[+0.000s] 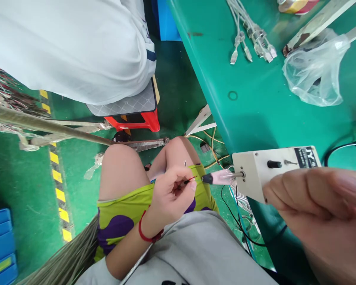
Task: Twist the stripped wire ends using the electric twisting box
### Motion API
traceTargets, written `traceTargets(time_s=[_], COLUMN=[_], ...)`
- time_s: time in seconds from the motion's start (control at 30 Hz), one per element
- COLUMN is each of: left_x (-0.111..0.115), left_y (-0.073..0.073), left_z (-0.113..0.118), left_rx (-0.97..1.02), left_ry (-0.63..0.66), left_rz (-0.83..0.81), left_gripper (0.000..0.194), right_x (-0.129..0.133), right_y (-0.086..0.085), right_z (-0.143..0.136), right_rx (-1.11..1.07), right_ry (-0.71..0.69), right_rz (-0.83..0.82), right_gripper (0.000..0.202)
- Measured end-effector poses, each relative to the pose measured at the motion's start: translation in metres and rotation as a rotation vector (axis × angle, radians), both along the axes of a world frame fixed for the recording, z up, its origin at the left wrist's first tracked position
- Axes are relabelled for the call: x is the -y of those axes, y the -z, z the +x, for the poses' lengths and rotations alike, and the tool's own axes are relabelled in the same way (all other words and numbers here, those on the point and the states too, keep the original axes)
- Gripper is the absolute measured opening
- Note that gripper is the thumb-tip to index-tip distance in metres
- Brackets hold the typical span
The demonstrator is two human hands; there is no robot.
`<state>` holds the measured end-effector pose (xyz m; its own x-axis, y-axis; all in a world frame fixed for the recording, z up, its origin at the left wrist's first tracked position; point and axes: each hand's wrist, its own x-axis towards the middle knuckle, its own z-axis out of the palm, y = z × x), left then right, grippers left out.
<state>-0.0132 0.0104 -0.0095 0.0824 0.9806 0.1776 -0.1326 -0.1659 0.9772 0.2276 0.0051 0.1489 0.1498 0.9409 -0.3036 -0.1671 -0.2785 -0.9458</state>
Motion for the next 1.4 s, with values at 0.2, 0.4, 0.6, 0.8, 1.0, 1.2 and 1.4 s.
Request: traceTargets(time_s=[0.2, 0.4, 0.6, 0.8, 1.0, 1.2, 1.4], left_x=[0.002, 0.012, 0.029, 0.032, 0.032, 0.031, 0.027], left_y=[0.005, 0.002, -0.014, -0.012, -0.016, -0.021, -0.023], left_z=[-0.002, -0.006, -0.008, -0.001, 0.002, -0.002, -0.001], left_rx=[0.014, 0.012, -0.051, -0.033, -0.077, -0.184, -0.201], left_ry=[0.0, -0.154, -0.038, 0.051, 0.018, -0.014, 0.052], left_rz=[-0.024, 0.059, 0.18, 0.282, 0.294, 0.333, 0.334], left_gripper=[0.012, 0.013, 0.009, 0.011, 0.01, 0.011, 0.008], right_x=[-0.016, 0.035, 0.058, 0.039, 0.032, 0.029, 0.028], right_y=[0.003, 0.016, 0.064, 0.075, 0.073, 0.07, 0.072], right_z=[-0.017, -0.032, -0.066, -0.063, -0.062, -0.067, -0.066], right_rx=[-0.021, 0.111, 0.19, 0.131, 0.037, -0.037, -0.138], right_ry=[0.014, -0.105, -0.29, -0.261, -0.282, -0.299, -0.284], right_rz=[0.042, 0.131, 0.144, 0.212, 0.166, 0.087, -0.001], right_gripper=[0.065, 0.036, 0.003, 0.01, 0.007, 0.014, 0.025])
